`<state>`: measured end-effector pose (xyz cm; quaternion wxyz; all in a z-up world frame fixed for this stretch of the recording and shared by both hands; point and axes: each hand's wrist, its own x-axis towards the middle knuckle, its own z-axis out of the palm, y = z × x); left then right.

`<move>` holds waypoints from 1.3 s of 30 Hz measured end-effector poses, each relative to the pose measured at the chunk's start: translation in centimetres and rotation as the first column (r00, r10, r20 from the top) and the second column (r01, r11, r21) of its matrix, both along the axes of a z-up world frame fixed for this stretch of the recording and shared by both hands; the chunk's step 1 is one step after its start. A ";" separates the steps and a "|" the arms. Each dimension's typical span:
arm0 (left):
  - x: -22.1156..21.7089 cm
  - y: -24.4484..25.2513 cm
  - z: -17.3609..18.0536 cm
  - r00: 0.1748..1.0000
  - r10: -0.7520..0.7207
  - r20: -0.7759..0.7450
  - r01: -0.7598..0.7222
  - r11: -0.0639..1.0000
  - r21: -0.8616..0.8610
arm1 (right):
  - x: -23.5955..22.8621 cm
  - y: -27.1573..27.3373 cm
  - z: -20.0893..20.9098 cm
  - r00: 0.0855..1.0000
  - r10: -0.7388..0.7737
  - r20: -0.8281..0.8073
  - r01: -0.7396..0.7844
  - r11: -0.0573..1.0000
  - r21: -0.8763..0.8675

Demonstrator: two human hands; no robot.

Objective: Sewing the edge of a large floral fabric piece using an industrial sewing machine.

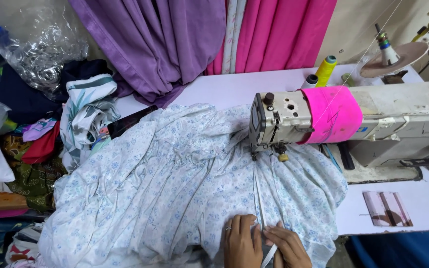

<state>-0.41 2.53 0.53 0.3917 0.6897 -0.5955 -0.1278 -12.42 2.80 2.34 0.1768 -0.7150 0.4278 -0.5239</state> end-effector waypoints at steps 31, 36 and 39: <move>-1.2 1.3 0.3 0.835 0.204 0.510 -0.065 0.958 -0.278 | -1.1 -0.5 -1.1 0.988 -0.045 -0.146 0.034 0.996 -0.077; 1.0 0.7 1.2 0.906 0.006 0.423 0.124 0.952 -0.280 | -1.6 -0.8 -0.8 0.987 -0.016 -0.161 -0.005 0.991 -0.130; 2.4 0.1 0.6 0.901 -0.185 0.392 0.281 0.938 -0.204 | -1.7 -0.8 -0.3 0.988 0.006 -0.153 -0.026 0.991 -0.133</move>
